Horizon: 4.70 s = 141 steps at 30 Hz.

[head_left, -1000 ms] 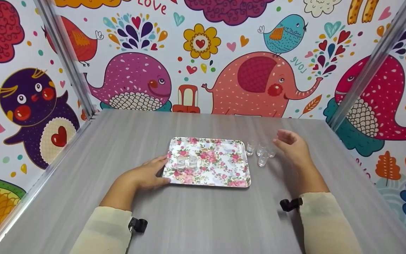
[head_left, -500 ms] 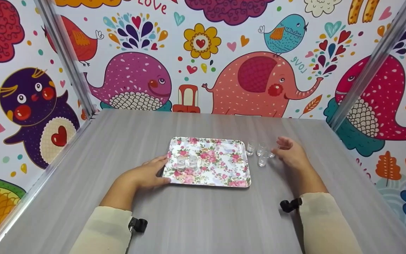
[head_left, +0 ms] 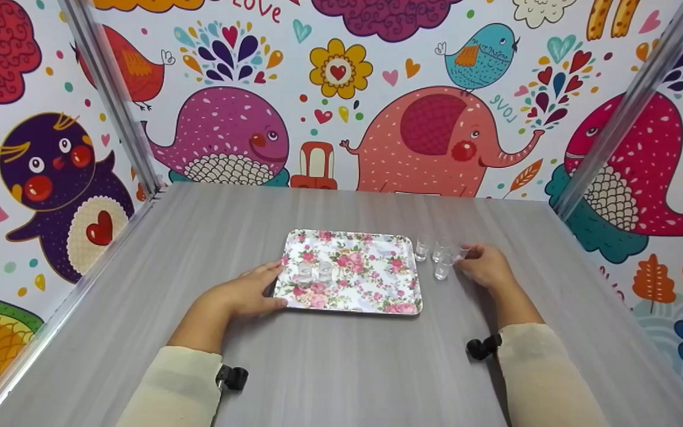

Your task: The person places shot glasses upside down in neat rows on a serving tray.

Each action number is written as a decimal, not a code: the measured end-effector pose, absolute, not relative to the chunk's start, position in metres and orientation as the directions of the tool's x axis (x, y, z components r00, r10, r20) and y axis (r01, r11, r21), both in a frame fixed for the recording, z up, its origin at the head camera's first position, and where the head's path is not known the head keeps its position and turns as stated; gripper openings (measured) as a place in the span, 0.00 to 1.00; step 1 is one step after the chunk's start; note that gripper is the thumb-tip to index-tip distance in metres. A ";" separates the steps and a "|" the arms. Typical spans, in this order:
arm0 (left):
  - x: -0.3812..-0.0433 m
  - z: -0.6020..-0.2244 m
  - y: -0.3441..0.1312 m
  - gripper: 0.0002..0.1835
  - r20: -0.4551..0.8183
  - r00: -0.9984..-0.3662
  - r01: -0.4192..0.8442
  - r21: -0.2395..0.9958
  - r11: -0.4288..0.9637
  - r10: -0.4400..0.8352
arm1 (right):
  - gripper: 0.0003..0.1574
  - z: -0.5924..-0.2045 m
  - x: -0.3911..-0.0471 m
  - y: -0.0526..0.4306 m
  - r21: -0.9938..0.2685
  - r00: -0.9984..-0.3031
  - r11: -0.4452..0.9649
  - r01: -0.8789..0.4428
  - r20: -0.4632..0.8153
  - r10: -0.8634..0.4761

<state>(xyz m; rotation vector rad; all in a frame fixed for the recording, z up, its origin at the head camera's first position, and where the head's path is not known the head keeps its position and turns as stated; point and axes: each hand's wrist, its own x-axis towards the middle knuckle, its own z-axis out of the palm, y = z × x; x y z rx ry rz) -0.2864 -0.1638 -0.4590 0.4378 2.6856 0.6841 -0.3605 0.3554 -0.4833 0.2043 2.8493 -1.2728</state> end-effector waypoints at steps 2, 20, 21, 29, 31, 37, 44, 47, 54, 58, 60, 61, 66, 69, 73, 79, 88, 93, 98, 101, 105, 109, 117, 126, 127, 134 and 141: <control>-0.286 -0.458 -0.164 0.48 -0.240 -0.896 0.212 0.507 0.835 0.373 | 0.32 -0.485 -0.361 0.356 -0.737 -0.992 0.666 0.115 -0.053 0.113; -0.287 -0.460 -0.164 0.49 -0.255 -0.899 0.193 0.497 0.846 0.355 | 0.34 -0.477 -0.357 0.353 -0.787 -0.973 0.575 0.226 -0.151 0.176; -0.287 -0.461 -0.164 0.49 -0.254 -0.900 0.195 0.496 0.846 0.356 | 0.34 -0.476 -0.357 0.354 -0.795 -0.972 0.563 0.228 -0.153 0.178; -0.287 -0.461 -0.163 0.49 -0.261 -0.903 0.181 0.491 0.853 0.341 | 0.33 -0.459 -0.355 0.353 -0.871 -0.966 0.426 0.243 -0.179 0.186; -0.287 -0.461 -0.163 0.49 -0.261 -0.903 0.181 0.488 0.854 0.341 | 0.33 -0.454 -0.354 0.352 -0.878 -0.965 0.412 0.245 -0.179 0.191; -0.288 -0.461 -0.162 0.49 -0.261 -0.900 0.187 0.492 0.850 0.349 | 0.31 -0.447 -0.352 0.347 -0.856 -0.974 0.477 0.197 -0.116 0.195; -0.289 -0.461 -0.164 0.49 -0.252 -0.892 0.208 0.507 0.836 0.375 | 0.28 -0.449 -0.352 0.335 -0.821 -0.986 0.570 0.039 0.061 0.156; -0.289 -0.461 -0.165 0.48 -0.247 -0.892 0.215 0.505 0.836 0.378 | 0.28 -0.445 -0.350 0.327 -0.830 -0.988 0.556 0.046 0.043 0.147; -0.288 -0.461 -0.164 0.49 -0.247 -0.893 0.211 0.507 0.836 0.376 | 0.26 -0.438 -0.345 0.304 -0.867 -0.989 0.496 0.052 0.023 0.144; -0.288 -0.461 -0.163 0.49 -0.248 -0.894 0.209 0.507 0.836 0.374 | 0.26 -0.435 -0.342 0.290 -0.867 -0.992 0.497 0.020 0.046 0.120; -0.288 -0.461 -0.163 0.49 -0.247 -0.894 0.211 0.506 0.836 0.375 | 0.26 -0.433 -0.340 0.282 -0.868 -0.994 0.497 0.020 0.035 0.101; -0.289 -0.461 -0.163 0.49 -0.246 -0.894 0.210 0.505 0.837 0.373 | 0.26 -0.433 -0.340 0.278 -0.867 -0.995 0.497 0.013 0.036 0.089; -0.288 -0.461 -0.164 0.49 -0.246 -0.896 0.207 0.506 0.837 0.371 | 0.26 -0.429 -0.338 0.256 -0.867 -0.998 0.498 -0.029 0.054 0.036; -0.288 -0.461 -0.164 0.49 -0.244 -0.895 0.210 0.508 0.835 0.374 | 0.26 -0.428 -0.336 0.243 -0.875 -0.996 0.477 -0.084 0.090 -0.010; -0.288 -0.462 -0.164 0.49 -0.239 -0.896 0.214 0.507 0.835 0.375 | 0.26 -0.427 -0.334 0.224 -0.878 -0.988 0.453 -0.153 0.134 -0.073; -0.289 -0.464 -0.164 0.49 -0.236 -0.895 0.224 0.496 0.839 0.379 | 0.24 -0.427 -0.334 0.194 -0.896 -0.977 0.397 -0.199 0.152 -0.148; -0.289 -0.464 -0.165 0.49 -0.230 -0.897 0.222 0.503 0.836 0.376 | 0.22 -0.424 -0.329 0.156 -0.913 -0.964 0.344 -0.220 0.149 -0.221; -0.289 -0.464 -0.165 0.48 -0.228 -0.897 0.223 0.504 0.834 0.377 | 0.23 -0.428 -0.327 0.151 -0.914 -0.964 0.343 -0.216 0.144 -0.223; -0.289 -0.463 -0.165 0.49 -0.235 -0.895 0.221 0.506 0.834 0.379 | 0.20 -0.431 -0.326 0.152 -0.917 -0.960 0.325 -0.232 0.162 -0.229; -0.289 -0.462 -0.164 0.49 -0.238 -0.894 0.220 0.505 0.835 0.380 | 0.16 -0.430 -0.326 0.153 -0.920 -0.953 0.302 -0.249 0.177 -0.246; -0.289 -0.462 -0.165 0.48 -0.240 -0.894 0.219 0.502 0.837 0.377 | 0.14 -0.429 -0.326 0.154 -0.925 -0.947 0.276 -0.263 0.193 -0.256; -0.289 -0.462 -0.165 0.48 -0.236 -0.895 0.222 0.499 0.838 0.378 | 0.18 -0.429 -0.326 0.155 -0.919 -0.948 0.283 -0.273 0.207 -0.244; -0.289 -0.462 -0.164 0.48 -0.238 -0.896 0.218 0.500 0.838 0.375 | 0.19 -0.432 -0.327 0.156 -0.916 -0.954 0.291 -0.277 0.227 -0.194; -0.288 -0.462 -0.164 0.48 -0.240 -0.896 0.214 0.504 0.837 0.374 | 0.20 -0.435 -0.328 0.156 -0.895 -0.947 0.317 -0.314 0.271 -0.173; -0.288 -0.462 -0.164 0.48 -0.242 -0.896 0.213 0.504 0.837 0.373 | 0.20 -0.436 -0.329 0.156 -0.898 -0.949 0.315 -0.307 0.264 -0.174; -0.288 -0.460 -0.164 0.49 -0.251 -0.892 0.209 0.506 0.837 0.375 | 0.24 -0.439 -0.330 0.155 -0.899 -0.961 0.350 -0.264 0.212 -0.179; -0.287 -0.459 -0.163 0.49 -0.252 -0.893 0.207 0.503 0.839 0.372 | 0.23 -0.445 -0.331 0.150 -0.891 -0.963 0.408 -0.197 0.098 -0.251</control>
